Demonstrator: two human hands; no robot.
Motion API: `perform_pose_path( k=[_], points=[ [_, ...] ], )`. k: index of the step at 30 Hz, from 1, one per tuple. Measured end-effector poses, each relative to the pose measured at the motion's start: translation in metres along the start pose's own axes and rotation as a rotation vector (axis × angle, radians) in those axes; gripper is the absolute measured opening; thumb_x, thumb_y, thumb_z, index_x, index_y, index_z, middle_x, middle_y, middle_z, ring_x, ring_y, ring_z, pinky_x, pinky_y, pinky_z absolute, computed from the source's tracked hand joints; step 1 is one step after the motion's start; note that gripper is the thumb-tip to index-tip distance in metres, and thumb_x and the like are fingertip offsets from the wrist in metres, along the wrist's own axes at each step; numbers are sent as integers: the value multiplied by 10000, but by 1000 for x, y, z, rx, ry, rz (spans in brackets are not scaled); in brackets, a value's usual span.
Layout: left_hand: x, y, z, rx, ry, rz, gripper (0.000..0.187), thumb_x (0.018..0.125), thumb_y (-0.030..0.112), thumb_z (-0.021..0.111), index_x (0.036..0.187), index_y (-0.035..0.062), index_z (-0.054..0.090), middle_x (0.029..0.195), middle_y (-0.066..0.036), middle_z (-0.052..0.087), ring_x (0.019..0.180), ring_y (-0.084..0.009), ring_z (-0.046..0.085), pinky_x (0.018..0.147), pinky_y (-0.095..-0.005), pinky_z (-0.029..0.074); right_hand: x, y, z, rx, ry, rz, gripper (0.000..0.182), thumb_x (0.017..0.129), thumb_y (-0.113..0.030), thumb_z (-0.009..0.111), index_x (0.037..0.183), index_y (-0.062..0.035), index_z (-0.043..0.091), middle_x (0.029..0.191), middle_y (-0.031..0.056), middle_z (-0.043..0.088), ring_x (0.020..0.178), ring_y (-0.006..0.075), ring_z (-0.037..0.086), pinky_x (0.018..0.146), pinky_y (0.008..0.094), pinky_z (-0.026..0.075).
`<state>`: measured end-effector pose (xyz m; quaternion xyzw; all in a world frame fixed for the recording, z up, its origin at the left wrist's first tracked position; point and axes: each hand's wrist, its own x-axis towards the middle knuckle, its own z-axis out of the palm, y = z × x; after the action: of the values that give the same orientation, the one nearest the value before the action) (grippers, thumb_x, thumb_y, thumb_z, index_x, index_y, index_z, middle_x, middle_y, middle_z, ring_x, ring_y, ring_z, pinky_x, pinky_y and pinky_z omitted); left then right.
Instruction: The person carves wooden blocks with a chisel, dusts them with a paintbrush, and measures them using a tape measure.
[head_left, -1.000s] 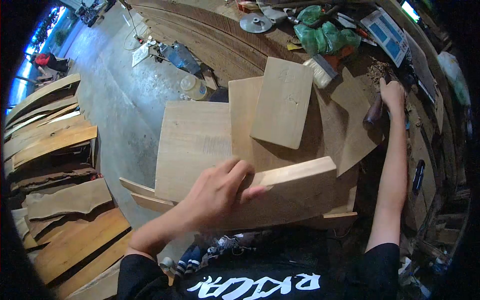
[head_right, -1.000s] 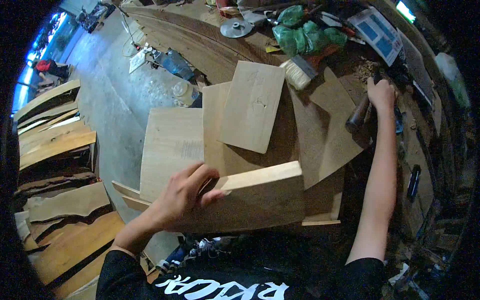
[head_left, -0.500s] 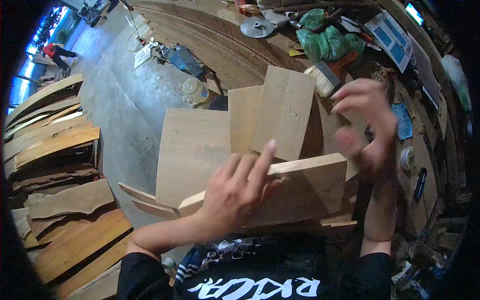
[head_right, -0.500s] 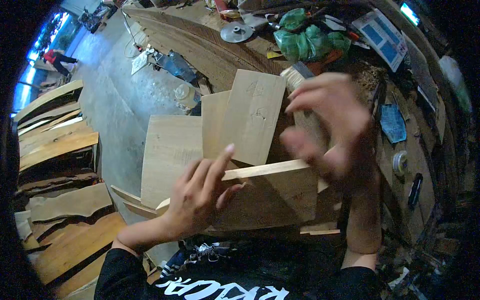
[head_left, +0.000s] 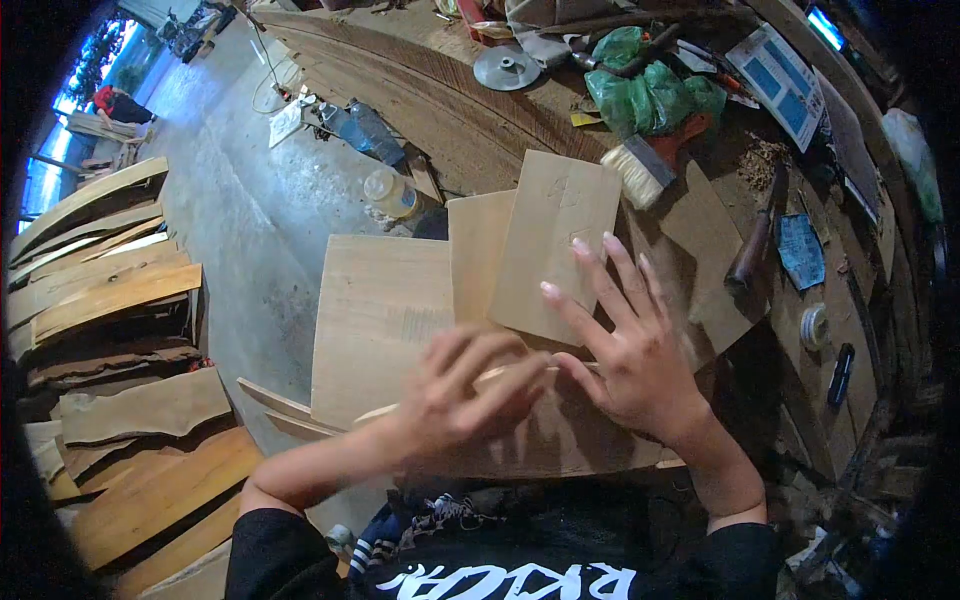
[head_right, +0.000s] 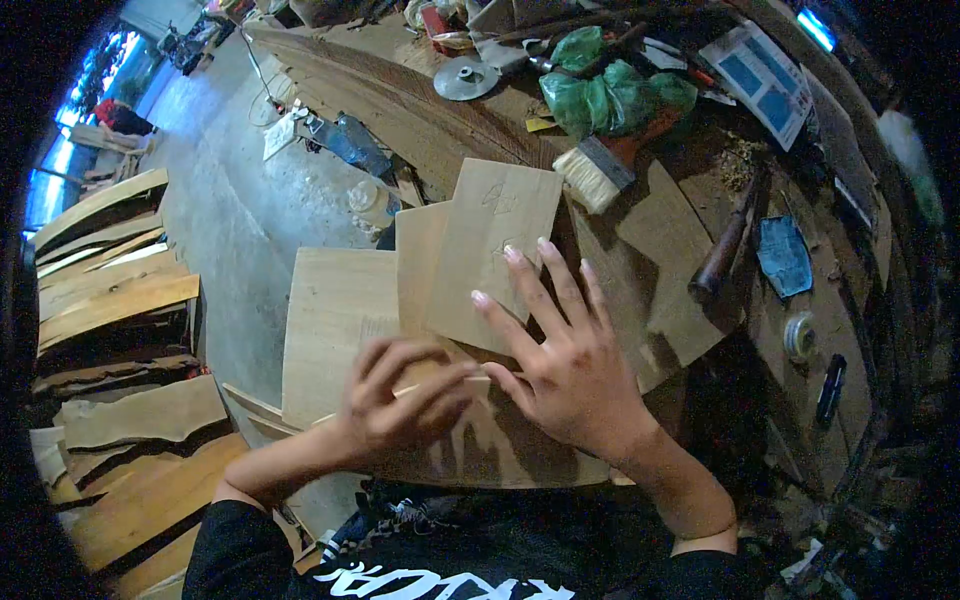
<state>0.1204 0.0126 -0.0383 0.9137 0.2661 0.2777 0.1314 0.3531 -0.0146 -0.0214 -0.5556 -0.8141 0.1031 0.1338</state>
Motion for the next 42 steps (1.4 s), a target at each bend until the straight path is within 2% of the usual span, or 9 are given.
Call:
perform_pose_path(
  k=[4,7,16,20,25,28,35,38,42],
  points=[
    [61,-66,-21,50,148,-62,320,780,191,787,1060,86,674,993,-146,633,919,-339,625,808,-440,515,0,4,6,20,33,-23,547,892,-348,683,1388,-137,593,1579,200,355,1466,448,286,1162,583,292],
    [128,-155,-6,-9,308,-172,210,891,235,737,1013,64,736,875,-149,719,753,-247,685,698,-360,543,2,0,2,61,49,-3,501,881,-297,692,1344,-118,627,1554,207,397,1462,448,303,1148,570,326],
    [292,-364,47,338,124,-636,712,859,706,556,1007,36,745,923,-223,731,926,-392,711,860,-462,538,6,-1,-1,88,37,16,502,838,-209,716,1321,-96,636,1534,230,414,1450,463,328,1130,535,382],
    [325,-458,86,379,118,-703,790,750,744,658,1059,21,741,1101,-221,721,1039,-350,704,911,-426,549,7,-1,-2,89,37,16,509,853,-279,708,1325,-102,637,1525,223,429,1436,456,345,1100,506,409],
    [310,-353,60,43,132,-967,740,669,589,782,1145,28,707,1174,-180,714,1093,-306,695,945,-394,555,7,0,-1,98,35,12,494,845,-239,722,1307,-83,641,1510,239,435,1434,469,345,1113,520,395],
    [323,-351,68,53,208,-1058,703,661,548,809,1147,48,712,1174,-167,716,1084,-276,702,947,-385,554,9,-1,-4,131,34,26,488,830,-206,737,1289,-72,645,1499,249,441,1436,477,339,1129,524,379],
    [312,-402,56,-71,161,-708,565,720,596,761,942,76,782,948,-118,764,822,-173,740,794,-334,576,8,-1,-3,159,32,30,508,806,-191,755,1283,-61,635,1495,256,439,1434,481,337,1146,523,359],
    [284,-314,31,-180,235,-456,485,865,523,716,976,55,768,891,-83,760,742,-146,725,739,-308,572,6,1,1,97,53,11,513,817,-259,736,1288,-81,636,1504,215,440,1433,452,345,1072,502,430],
    [245,-267,33,-820,107,-244,349,983,329,672,1133,15,700,895,-25,738,765,-110,678,689,-278,536,6,-1,1,101,60,14,512,816,-260,739,1283,-77,636,1499,220,444,1436,446,347,1078,500,429]
  ],
)
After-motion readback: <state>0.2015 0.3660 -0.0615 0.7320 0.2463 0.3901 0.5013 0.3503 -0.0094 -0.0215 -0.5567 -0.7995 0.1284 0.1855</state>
